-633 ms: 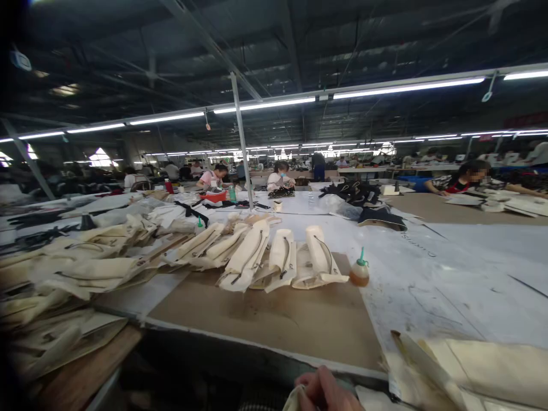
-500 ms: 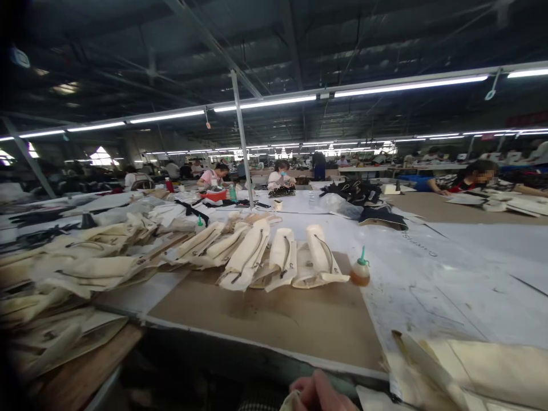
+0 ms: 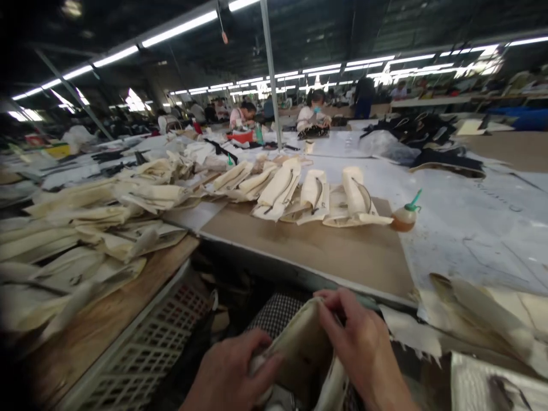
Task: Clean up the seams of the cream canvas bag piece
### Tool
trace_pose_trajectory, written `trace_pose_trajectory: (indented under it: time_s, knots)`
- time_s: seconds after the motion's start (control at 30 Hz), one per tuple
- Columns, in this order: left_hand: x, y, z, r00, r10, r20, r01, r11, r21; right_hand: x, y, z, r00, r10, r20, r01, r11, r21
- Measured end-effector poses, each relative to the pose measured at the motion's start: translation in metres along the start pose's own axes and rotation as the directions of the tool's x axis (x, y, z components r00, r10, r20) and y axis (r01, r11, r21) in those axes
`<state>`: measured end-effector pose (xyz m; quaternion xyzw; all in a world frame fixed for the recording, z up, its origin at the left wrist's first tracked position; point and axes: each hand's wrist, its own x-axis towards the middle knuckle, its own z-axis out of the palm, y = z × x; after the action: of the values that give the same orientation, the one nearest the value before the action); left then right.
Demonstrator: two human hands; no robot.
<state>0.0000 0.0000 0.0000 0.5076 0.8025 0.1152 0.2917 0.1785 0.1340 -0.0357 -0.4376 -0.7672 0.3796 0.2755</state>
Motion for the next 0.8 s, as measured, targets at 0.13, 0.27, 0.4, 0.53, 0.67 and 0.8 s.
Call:
trace_pose_trajectory:
  time_s: [0.13,0.27,0.4,0.53,0.67,0.8]
  knots:
    - [0.001,0.007,-0.003,1.000,-0.006,-0.026,0.009,0.992,0.127,0.000,-0.006,-0.005,0.996,0.037,-0.079,-0.036,0.999,0.008]
    - [0.003,0.008,-0.002,1.000,0.002,-0.015,0.001,0.975,0.224,0.000,-0.011,-0.002,0.997,0.062,-0.052,-0.060,0.997,0.049]
    - [0.005,0.008,0.000,0.999,-0.004,-0.047,0.018,0.953,0.302,0.002,-0.012,0.001,0.996,0.080,-0.032,-0.079,0.996,0.042]
    - [0.007,0.008,0.007,0.997,-0.004,-0.083,0.030,0.950,0.311,0.005,-0.005,0.001,0.996,0.088,-0.027,-0.087,0.996,0.036]
    - [0.010,0.007,0.019,0.994,0.037,-0.104,-0.005,0.956,0.293,0.009,0.006,0.001,0.997,0.075,0.011,-0.075,0.994,0.074]
    - [0.013,0.006,0.026,0.990,0.071,-0.124,-0.036,0.963,0.269,0.014,0.005,0.001,0.998,0.058,-0.009,-0.057,0.996,0.067]
